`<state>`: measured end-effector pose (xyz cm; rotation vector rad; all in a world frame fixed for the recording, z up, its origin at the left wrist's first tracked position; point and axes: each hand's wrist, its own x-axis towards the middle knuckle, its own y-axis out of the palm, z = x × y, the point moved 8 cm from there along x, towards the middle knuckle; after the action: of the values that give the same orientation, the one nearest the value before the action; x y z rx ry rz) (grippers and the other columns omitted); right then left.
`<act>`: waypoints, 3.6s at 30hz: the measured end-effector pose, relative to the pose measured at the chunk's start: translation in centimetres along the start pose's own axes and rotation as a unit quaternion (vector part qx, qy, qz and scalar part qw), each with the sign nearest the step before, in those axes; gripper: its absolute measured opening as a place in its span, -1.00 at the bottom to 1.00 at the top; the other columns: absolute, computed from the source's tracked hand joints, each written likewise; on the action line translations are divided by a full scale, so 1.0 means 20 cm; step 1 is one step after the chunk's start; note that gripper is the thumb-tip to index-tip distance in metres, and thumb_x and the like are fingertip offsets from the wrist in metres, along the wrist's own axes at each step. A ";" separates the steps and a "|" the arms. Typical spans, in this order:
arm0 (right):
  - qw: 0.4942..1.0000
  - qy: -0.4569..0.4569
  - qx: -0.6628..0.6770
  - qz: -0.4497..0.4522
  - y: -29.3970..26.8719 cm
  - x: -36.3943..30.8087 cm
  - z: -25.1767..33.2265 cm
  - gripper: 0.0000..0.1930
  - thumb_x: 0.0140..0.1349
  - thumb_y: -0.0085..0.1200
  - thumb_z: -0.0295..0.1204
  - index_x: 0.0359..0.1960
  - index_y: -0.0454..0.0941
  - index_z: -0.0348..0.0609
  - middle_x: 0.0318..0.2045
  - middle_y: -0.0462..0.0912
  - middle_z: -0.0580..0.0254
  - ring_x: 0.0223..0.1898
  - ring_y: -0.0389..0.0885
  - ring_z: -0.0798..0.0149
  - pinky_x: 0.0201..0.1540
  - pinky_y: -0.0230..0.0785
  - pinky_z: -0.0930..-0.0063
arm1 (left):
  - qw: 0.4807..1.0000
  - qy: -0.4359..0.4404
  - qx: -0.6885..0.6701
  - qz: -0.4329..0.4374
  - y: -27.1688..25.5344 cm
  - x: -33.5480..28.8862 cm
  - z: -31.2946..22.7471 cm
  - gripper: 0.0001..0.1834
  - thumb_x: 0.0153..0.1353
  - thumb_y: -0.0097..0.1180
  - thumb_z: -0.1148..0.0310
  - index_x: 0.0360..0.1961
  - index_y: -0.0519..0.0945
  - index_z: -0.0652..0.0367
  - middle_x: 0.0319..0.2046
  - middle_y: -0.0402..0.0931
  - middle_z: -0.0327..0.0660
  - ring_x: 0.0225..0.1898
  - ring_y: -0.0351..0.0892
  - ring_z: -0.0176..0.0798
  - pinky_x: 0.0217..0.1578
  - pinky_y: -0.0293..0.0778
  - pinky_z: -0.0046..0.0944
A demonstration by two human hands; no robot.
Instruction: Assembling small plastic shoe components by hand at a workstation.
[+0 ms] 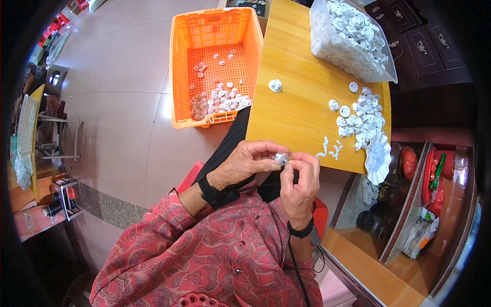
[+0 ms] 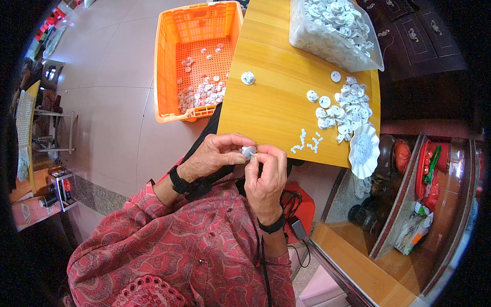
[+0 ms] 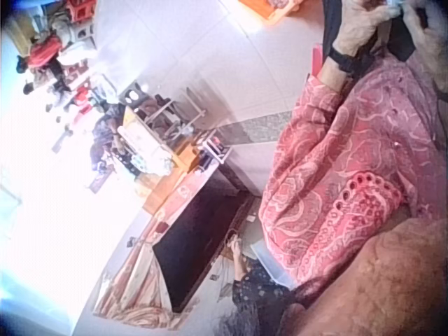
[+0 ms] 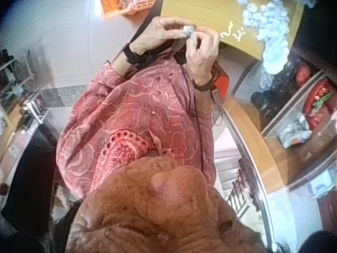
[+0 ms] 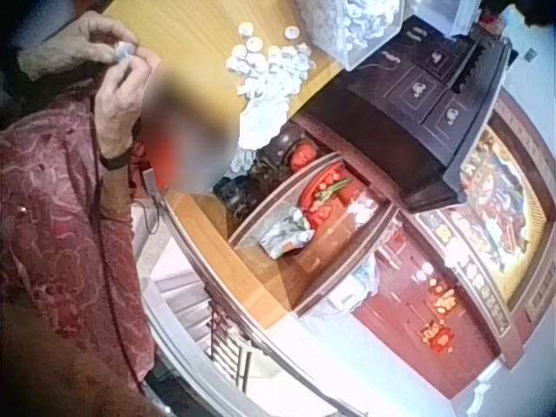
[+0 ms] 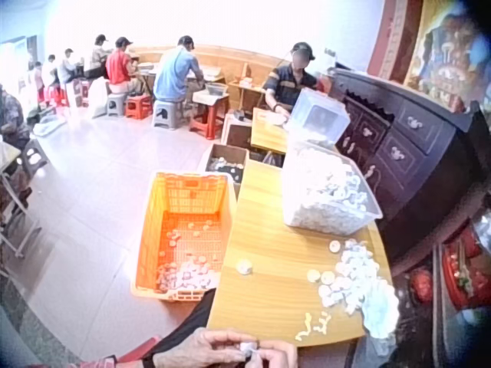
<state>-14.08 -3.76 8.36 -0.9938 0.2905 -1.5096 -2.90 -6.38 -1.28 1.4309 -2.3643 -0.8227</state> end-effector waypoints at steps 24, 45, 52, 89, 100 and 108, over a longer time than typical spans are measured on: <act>0.999 0.032 0.036 0.012 0.05 0.00 -0.04 -0.87 0.13 0.11 -0.68 -0.33 0.43 -0.28 -0.26 0.50 -0.01 -0.24 0.53 -0.01 -0.20 0.43 0.21 | 0.998 0.018 0.066 0.015 0.00 0.00 -0.05 -0.67 0.25 0.22 0.50 0.04 0.59 0.30 -0.07 0.58 -0.20 -0.06 0.54 -0.39 0.00 0.49 -0.36; 0.995 0.056 0.078 0.001 0.07 0.01 -0.08 -0.92 0.20 0.13 -0.62 -0.33 0.47 -0.27 -0.24 0.53 0.01 -0.24 0.55 0.06 -0.21 0.43 0.28 | 0.999 -0.012 0.027 -0.022 -0.03 0.01 -0.01 -0.69 0.23 0.24 0.51 0.01 0.57 0.30 -0.18 0.60 -0.27 -0.16 0.56 -0.47 -0.13 0.53 -0.43; 0.989 0.104 0.105 -0.001 -0.01 0.05 -0.19 -0.93 0.24 0.14 -0.58 -0.30 0.51 -0.29 -0.27 0.57 0.04 -0.29 0.58 0.11 -0.24 0.44 0.36 | 0.989 0.044 0.003 -0.143 -0.23 -0.01 -0.13 -0.75 0.28 0.18 0.49 -0.03 0.59 0.26 -0.13 0.62 -0.20 -0.16 0.60 -0.38 -0.21 0.57 -0.41; 0.973 0.169 0.143 0.070 0.09 0.06 -0.18 -0.92 0.16 0.22 -0.53 -0.40 0.57 -0.28 -0.45 0.56 0.11 -0.50 0.65 0.25 -0.44 0.48 0.42 | 0.871 0.209 0.444 -0.024 0.03 0.00 -0.23 -0.58 0.05 0.37 0.51 -0.02 0.60 0.25 -0.11 0.59 -0.11 -0.12 0.61 -0.23 -0.15 0.55 -0.29; 0.983 0.162 -0.070 -0.046 -0.12 -0.13 -0.44 -0.90 0.17 0.15 -0.57 -0.28 0.56 -0.28 -0.35 0.57 0.01 -0.30 0.59 -0.04 -0.23 0.45 0.19 | 0.977 0.082 0.192 -0.050 -0.04 0.01 -0.08 -0.73 0.19 0.21 0.60 -0.06 0.57 0.31 -0.13 0.53 -0.23 -0.11 0.57 -0.38 -0.07 0.54 -0.37; 0.970 0.107 -0.220 -0.005 -0.11 -0.14 -0.42 -0.71 0.10 0.17 -0.59 -0.10 0.59 -0.26 -0.18 0.48 0.03 -0.08 0.50 -0.02 -0.08 0.43 0.15 | 0.997 -0.004 0.052 -0.049 -0.05 0.01 -0.02 -0.73 0.28 0.16 0.56 0.01 0.55 0.30 -0.10 0.52 -0.23 -0.10 0.56 -0.39 -0.06 0.56 -0.38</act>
<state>-21.96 -3.67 3.69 -1.1769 0.8024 -1.5990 -2.03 -7.11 -1.61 1.5977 -2.3917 -0.7409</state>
